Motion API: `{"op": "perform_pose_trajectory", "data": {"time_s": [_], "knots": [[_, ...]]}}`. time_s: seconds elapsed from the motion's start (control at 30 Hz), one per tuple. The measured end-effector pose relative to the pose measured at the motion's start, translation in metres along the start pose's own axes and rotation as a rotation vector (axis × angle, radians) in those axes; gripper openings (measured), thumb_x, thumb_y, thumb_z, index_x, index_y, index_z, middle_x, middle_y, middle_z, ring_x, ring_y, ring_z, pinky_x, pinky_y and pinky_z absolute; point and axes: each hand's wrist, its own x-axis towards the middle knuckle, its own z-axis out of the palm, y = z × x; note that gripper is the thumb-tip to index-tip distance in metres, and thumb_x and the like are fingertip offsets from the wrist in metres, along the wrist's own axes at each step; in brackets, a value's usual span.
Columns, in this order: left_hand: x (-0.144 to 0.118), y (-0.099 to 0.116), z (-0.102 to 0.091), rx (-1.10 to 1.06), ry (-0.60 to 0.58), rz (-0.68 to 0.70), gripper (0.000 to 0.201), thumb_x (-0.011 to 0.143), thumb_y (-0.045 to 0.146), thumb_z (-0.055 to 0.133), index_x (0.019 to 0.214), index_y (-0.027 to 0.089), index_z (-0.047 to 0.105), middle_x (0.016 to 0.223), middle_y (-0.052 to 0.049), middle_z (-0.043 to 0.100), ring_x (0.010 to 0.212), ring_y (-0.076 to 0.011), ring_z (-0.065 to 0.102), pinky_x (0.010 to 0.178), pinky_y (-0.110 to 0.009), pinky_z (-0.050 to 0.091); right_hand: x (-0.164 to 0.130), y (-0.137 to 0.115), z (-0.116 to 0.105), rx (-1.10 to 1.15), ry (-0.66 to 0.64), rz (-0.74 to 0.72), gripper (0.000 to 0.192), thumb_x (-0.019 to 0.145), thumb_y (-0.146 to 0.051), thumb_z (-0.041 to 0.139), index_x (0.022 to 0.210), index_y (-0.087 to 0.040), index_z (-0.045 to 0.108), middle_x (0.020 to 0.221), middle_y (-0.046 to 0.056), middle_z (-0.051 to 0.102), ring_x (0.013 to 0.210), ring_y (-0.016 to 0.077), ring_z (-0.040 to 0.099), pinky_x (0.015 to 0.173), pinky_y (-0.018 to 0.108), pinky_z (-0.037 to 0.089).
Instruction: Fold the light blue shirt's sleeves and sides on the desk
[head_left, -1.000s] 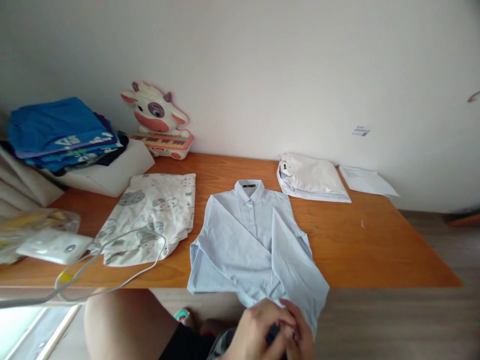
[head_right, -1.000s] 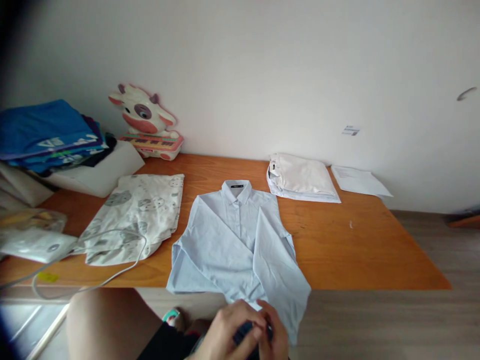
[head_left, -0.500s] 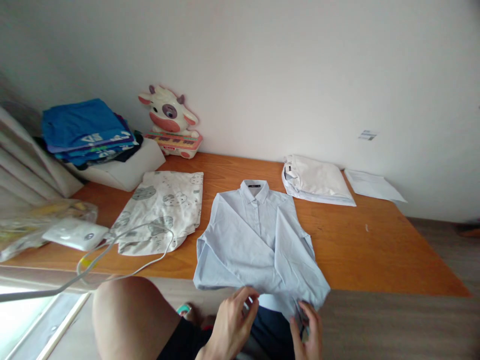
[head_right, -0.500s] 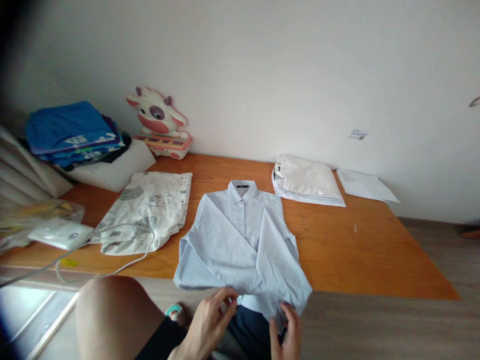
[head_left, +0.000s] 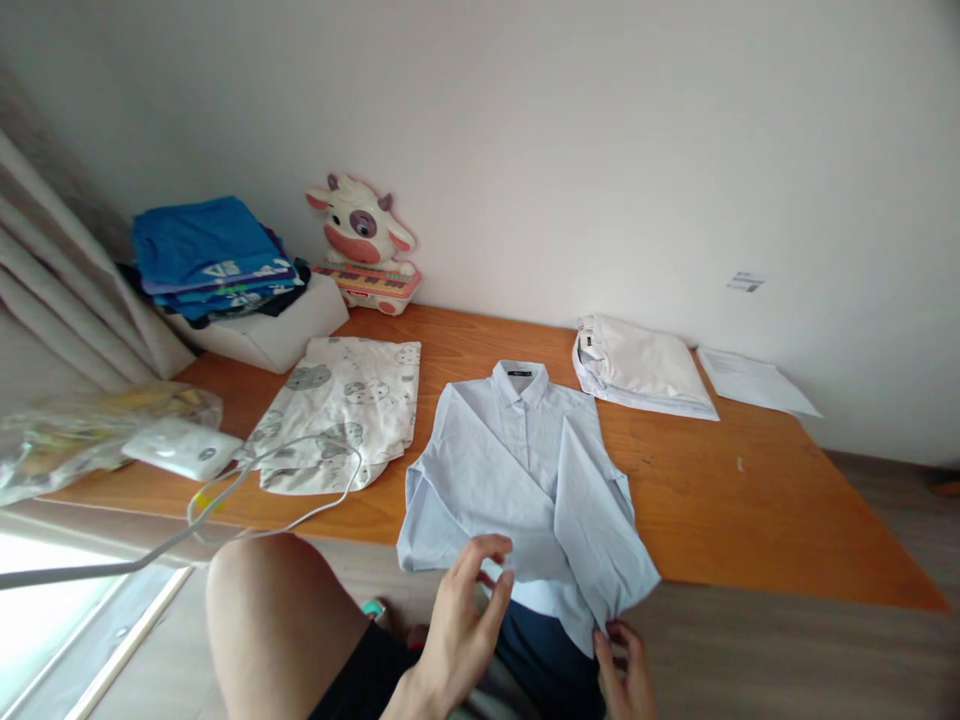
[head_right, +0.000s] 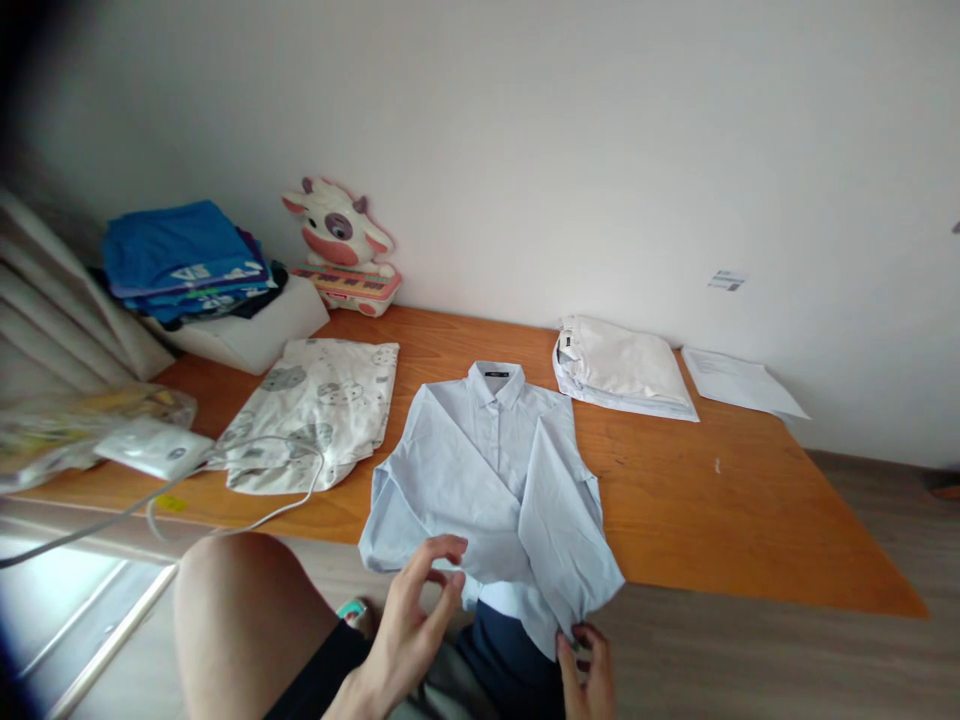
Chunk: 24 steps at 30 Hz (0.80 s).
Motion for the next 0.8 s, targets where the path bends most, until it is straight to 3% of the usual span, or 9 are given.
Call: {"op": "perform_pose_trajectory", "data": {"time_s": [0.1,0.2,0.3,0.4,0.57,0.7,0.8], "knots": [[0.036,0.001,-0.019,0.131,0.025,0.142,0.024,0.107,0.028,0.053,0.126,0.026,0.069,0.134,-0.010,0.072,0.133,-0.0258,0.064,0.114,-0.044,0.051,0.003,0.002,-0.007,-0.051,-0.056,-0.053,0.048,0.082,-0.080,0.064,0.088,-0.033,0.066,0.077,0.006,0.072,0.069,0.0365,0.071,0.064,0.052,0.059],[0.068,-0.010,-0.039,0.355,0.042,0.187,0.026,0.107,0.026,0.052,0.127,0.025,0.068,0.148,-0.010,0.065,0.153,-0.0310,0.047,0.126,-0.058,0.039,-0.001,-0.009,-0.011,-0.178,-0.187,-0.326,0.041,0.089,-0.070,0.060,0.065,-0.036,0.060,0.060,0.004,0.060,0.059,0.0345,0.064,0.063,0.055,0.056],[0.079,-0.029,-0.060,0.483,0.108,0.177,0.026,0.107,0.025,0.050,0.126,0.023,0.067,0.154,-0.012,0.060,0.157,-0.0340,0.041,0.127,-0.063,0.034,-0.008,-0.028,-0.006,-0.223,-0.254,-0.468,0.027,0.095,-0.057,0.057,0.081,-0.041,0.073,0.070,0.008,0.068,0.070,0.0372,0.070,0.072,0.059,0.058],[0.066,-0.053,-0.086,0.510,0.257,0.117,0.028,0.108,0.023,0.044,0.125,0.023,0.067,0.146,-0.012,0.065,0.142,-0.0296,0.057,0.121,-0.053,0.044,-0.011,-0.042,0.004,-0.223,-0.230,-0.523,0.028,0.100,-0.049,0.057,0.119,-0.040,0.076,0.079,0.008,0.073,0.072,0.0332,0.072,0.073,0.054,0.062],[0.018,-0.090,-0.119,0.560,0.447,-0.022,0.013,0.104,0.029,0.056,0.104,0.024,0.068,0.102,-0.005,0.075,0.094,-0.0251,0.071,0.089,-0.040,0.057,-0.014,-0.059,0.016,-0.191,-0.257,-0.783,0.037,0.103,-0.030,0.063,0.140,-0.027,0.066,0.082,0.004,0.073,0.071,0.0216,0.072,0.072,0.036,0.062],[-0.016,-0.099,-0.106,0.360,0.376,-0.073,0.012,0.102,0.036,0.063,0.099,0.025,0.070,0.101,-0.004,0.075,0.088,-0.0225,0.071,0.079,-0.034,0.058,-0.015,-0.093,0.029,-0.120,-0.468,-0.916,0.039,0.104,-0.018,0.057,0.141,-0.024,0.063,0.092,0.005,0.075,0.080,0.0202,0.074,0.074,0.031,0.062],[-0.030,-0.103,-0.085,0.095,0.418,-0.201,0.017,0.100,0.042,0.066,0.104,0.025,0.068,0.103,-0.004,0.075,0.094,-0.0234,0.072,0.083,-0.033,0.058,-0.006,-0.139,0.045,-0.083,-0.587,-1.006,0.038,0.102,-0.012,0.054,0.136,-0.026,0.065,0.100,0.006,0.076,0.088,0.0218,0.074,0.080,0.036,0.062]]}}
